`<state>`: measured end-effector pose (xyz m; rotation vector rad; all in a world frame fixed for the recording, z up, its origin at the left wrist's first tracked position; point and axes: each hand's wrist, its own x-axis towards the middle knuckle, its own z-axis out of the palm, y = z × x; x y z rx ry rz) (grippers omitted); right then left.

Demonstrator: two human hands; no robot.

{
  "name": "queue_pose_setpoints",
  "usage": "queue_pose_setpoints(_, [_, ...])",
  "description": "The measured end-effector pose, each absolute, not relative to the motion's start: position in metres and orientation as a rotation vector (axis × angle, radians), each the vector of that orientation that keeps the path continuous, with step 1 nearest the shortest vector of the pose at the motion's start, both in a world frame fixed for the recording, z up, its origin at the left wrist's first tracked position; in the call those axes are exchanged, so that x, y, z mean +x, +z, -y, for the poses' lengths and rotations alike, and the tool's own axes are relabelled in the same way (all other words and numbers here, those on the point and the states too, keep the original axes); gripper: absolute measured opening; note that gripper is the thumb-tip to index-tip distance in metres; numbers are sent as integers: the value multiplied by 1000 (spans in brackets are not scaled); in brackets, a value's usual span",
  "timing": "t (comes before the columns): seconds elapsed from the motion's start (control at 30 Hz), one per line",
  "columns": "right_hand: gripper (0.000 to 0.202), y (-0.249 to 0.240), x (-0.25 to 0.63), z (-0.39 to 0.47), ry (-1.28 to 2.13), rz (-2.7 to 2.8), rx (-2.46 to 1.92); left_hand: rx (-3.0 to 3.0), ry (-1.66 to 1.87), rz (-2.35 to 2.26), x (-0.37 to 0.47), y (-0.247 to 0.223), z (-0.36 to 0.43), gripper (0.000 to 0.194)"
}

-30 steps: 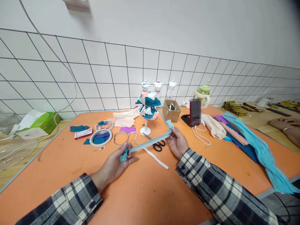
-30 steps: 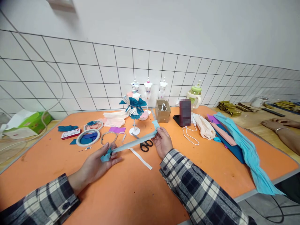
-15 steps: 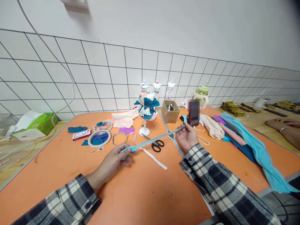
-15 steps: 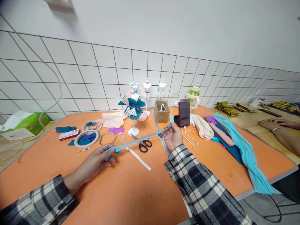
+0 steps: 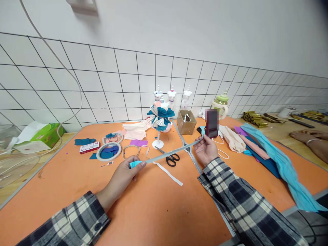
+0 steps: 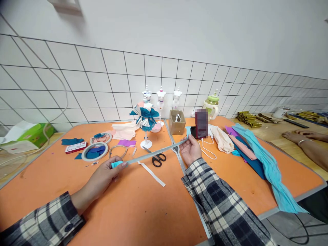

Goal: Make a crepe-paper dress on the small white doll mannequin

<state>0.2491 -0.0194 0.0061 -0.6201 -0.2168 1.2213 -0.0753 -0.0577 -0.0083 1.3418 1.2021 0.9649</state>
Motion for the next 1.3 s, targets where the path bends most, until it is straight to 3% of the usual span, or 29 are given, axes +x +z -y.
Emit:
queue_pose_setpoints(0.37, [15, 4, 247, 19, 1216, 236, -619, 1529, 934, -1427, -71, 0, 63, 41])
queue_pose_setpoints(1.17, [7, 0, 313, 7, 1028, 193, -608, 1054, 1173, -1135, -89, -8, 43, 28])
queue_pose_setpoints(1.3, [5, -2, 312, 6, 1032, 190, -617, 1103, 1168, -1100, -84, -4, 47, 36])
